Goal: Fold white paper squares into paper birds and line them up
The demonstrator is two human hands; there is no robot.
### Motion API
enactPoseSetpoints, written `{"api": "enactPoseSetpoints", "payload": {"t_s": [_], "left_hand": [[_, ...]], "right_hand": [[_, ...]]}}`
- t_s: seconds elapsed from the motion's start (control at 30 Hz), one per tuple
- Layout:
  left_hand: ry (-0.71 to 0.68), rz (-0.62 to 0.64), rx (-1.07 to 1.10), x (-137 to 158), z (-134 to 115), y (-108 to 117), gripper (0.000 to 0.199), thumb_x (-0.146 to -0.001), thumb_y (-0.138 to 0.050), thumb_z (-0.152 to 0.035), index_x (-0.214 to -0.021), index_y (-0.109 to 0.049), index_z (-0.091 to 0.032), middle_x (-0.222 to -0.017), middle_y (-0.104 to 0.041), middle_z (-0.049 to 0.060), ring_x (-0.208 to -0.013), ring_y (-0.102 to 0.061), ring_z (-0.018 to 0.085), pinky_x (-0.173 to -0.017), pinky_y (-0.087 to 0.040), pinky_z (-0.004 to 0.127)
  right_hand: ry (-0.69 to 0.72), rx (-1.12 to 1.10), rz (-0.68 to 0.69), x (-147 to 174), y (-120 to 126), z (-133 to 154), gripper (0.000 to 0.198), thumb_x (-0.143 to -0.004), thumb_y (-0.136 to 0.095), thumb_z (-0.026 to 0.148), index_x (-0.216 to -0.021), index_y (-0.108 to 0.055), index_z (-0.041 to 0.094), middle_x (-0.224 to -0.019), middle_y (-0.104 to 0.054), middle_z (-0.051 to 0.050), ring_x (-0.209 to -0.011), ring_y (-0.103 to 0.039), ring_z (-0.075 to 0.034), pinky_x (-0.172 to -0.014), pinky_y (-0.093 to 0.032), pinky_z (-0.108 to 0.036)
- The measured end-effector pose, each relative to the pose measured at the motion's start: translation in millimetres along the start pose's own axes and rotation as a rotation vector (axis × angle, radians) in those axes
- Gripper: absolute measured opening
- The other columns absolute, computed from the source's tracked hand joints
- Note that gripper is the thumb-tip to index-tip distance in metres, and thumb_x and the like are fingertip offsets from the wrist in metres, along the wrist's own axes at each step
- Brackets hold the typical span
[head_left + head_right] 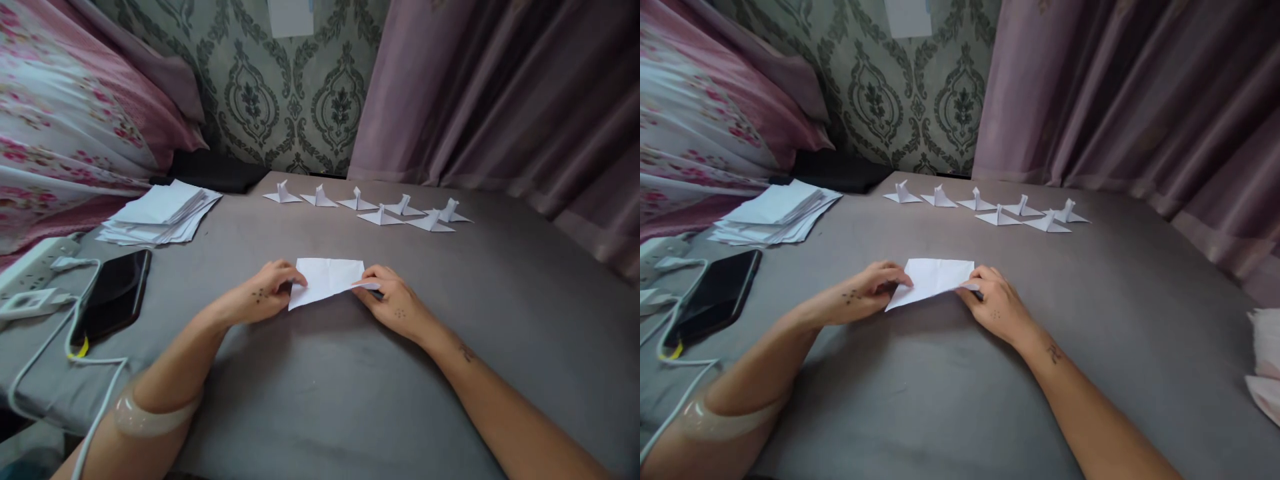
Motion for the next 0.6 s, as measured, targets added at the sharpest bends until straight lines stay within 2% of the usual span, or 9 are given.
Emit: {"api": "enactPoseSetpoints", "payload": {"t_s": [0.07, 0.17, 0.23, 0.3, 0.37, 0.43, 0.6], "left_hand": [[0.018, 0.068, 0.023, 1.9, 3.2, -2.7, 0.042, -0.062, -0.054, -0.019, -0.099, -0.073, -0.029, -0.108, -0.063, 0.007, -0.095, -0.059, 0.023, -0.078, -0.048, 0.028], [0.066, 0.018, 0.061, 0.2, 8.6, -1.2, 0.032, -0.067, -0.062, -0.033, -0.097, -0.073, -0.027, -0.107, -0.063, 0.008, -0.094, -0.058, 0.024, -0.077, -0.048, 0.028], [0.117, -0.034, 0.066, -3.2, 11.6, -2.4, 0.026, -0.074, -0.061, -0.046, -0.082, -0.072, -0.024, -0.099, -0.063, 0.008, -0.085, -0.058, 0.022, -0.070, -0.047, 0.028], [0.163, -0.091, 0.046, -7.1, 13.5, -5.2, 0.035, -0.079, -0.055, -0.053, -0.062, -0.065, -0.023, -0.087, -0.062, 0.007, -0.075, -0.057, 0.020, -0.064, -0.044, 0.029], [0.188, -0.169, 0.008, -10.7, 14.8, -7.6, 0.043, -0.081, -0.052, -0.054, -0.050, -0.053, -0.023, -0.075, -0.058, 0.006, -0.071, -0.055, 0.021, -0.064, -0.043, 0.031], [0.196, -0.235, -0.028, -13.3, 16.3, -10.1, 0.045, -0.081, -0.051, -0.053, -0.047, -0.045, -0.024, -0.070, -0.055, 0.006, -0.070, -0.054, 0.022, -0.066, -0.043, 0.034], [0.263, -0.319, -0.062, -14.3, 22.1, -15.1, 0.039, -0.079, -0.056, -0.050, -0.051, -0.047, -0.024, -0.077, -0.059, 0.009, -0.077, -0.056, 0.027, -0.073, -0.044, 0.041]], "right_hand": [[-0.077, -0.035, -0.031, -1.2, -0.9, -3.5, 0.023, -0.092, -0.054, 0.036, -0.092, -0.073, 0.023, -0.104, -0.065, -0.006, -0.096, -0.060, -0.020, -0.086, -0.048, -0.036], [-0.175, -0.073, -0.064, -3.0, -2.2, -7.6, 0.026, -0.091, -0.053, 0.039, -0.091, -0.072, 0.022, -0.111, -0.064, -0.007, -0.092, -0.062, -0.019, -0.077, -0.049, -0.033], [-0.217, -0.077, -0.080, -4.5, -2.6, -8.7, 0.028, -0.091, -0.052, 0.041, -0.087, -0.071, 0.021, -0.111, -0.064, -0.007, -0.085, -0.063, -0.018, -0.072, -0.049, -0.032], [-0.254, -0.052, -0.105, -5.9, -2.5, -9.6, 0.030, -0.090, -0.052, 0.042, -0.077, -0.067, 0.019, -0.108, -0.064, -0.008, -0.079, -0.062, -0.017, -0.070, -0.048, -0.032], [-0.295, -0.014, -0.137, -6.5, -2.1, -10.9, 0.033, -0.088, -0.054, 0.043, -0.066, -0.060, 0.019, -0.105, -0.063, -0.008, -0.071, -0.060, -0.016, -0.068, -0.047, -0.033], [-0.328, 0.026, -0.169, -6.2, -1.9, -12.3, 0.036, -0.087, -0.055, 0.044, -0.061, -0.053, 0.020, -0.103, -0.062, -0.008, -0.067, -0.058, -0.015, -0.065, -0.046, -0.033], [-0.373, 0.080, -0.207, -4.1, -2.3, -15.0, 0.035, -0.085, -0.057, 0.045, -0.060, -0.049, 0.021, -0.102, -0.060, -0.008, -0.081, -0.061, -0.021, -0.073, -0.047, -0.037]]}}
Point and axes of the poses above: each hand's wrist, its own x-axis away from the middle knuckle, its own y-axis out of the back of the hand, z = x × y, the point moved 6 cm from there along -x, towards the middle knuckle
